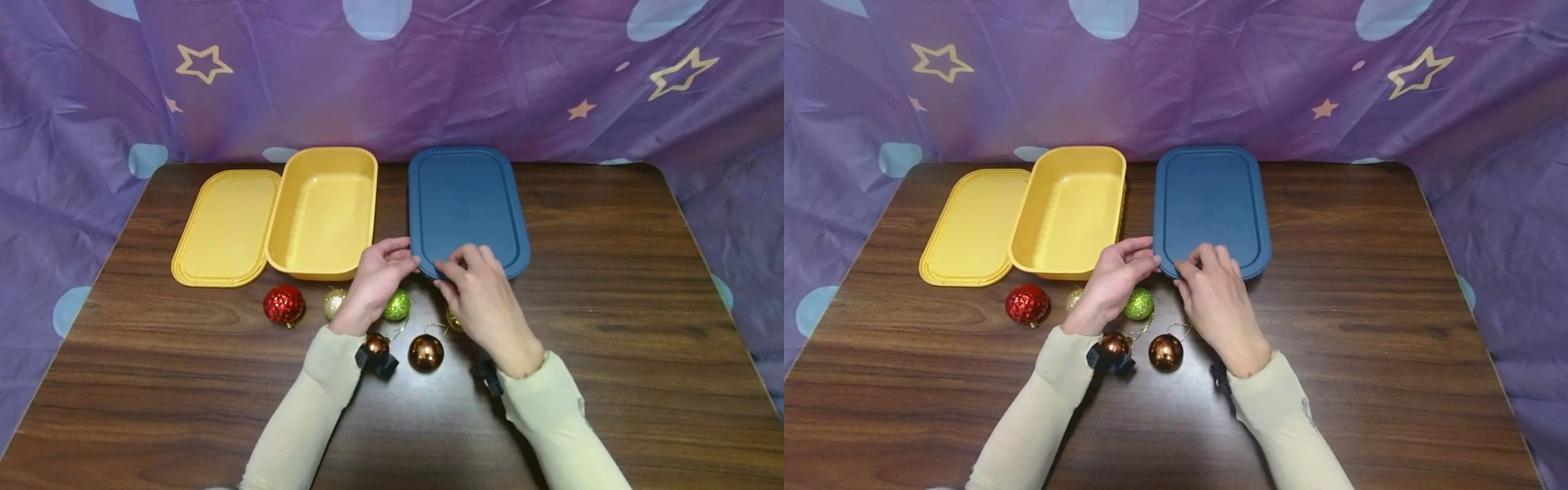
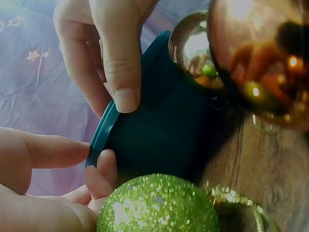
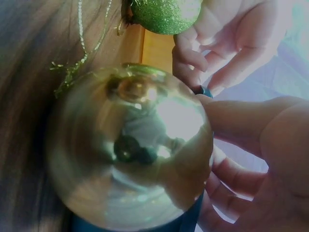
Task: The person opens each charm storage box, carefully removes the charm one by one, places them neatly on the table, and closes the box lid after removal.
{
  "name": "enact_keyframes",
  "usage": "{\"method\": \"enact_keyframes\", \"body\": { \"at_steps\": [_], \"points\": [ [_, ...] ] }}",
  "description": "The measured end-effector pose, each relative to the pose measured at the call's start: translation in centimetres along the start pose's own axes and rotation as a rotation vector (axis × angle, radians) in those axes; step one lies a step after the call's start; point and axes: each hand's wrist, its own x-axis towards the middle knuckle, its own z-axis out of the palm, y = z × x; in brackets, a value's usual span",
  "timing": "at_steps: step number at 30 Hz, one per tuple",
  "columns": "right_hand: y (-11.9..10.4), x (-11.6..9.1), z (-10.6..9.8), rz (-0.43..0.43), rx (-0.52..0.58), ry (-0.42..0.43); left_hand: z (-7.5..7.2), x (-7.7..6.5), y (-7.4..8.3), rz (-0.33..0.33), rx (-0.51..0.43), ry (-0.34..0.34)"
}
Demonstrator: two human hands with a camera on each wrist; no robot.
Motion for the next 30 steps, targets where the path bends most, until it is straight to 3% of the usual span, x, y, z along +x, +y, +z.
{"method": "enact_keyframes", "body": {
  "at_steps": [5,17,30],
  "points": [
    [-0.12,-0.06,-0.11,0.005,-0.025,-0.019,-0.05,-0.14,0.03,0.017,0.075,0.015],
    [-0.09,-0.06,-0.02,-0.006,-0.037,-0.005,0.05,-0.37,0.28,0.058,0.104,0.032],
    [0.20,-0.05,0.14,-0.013,-0.025,0.000,-0.30,-0.89,0.95,0.066,0.206,-0.008]
  ]
}}
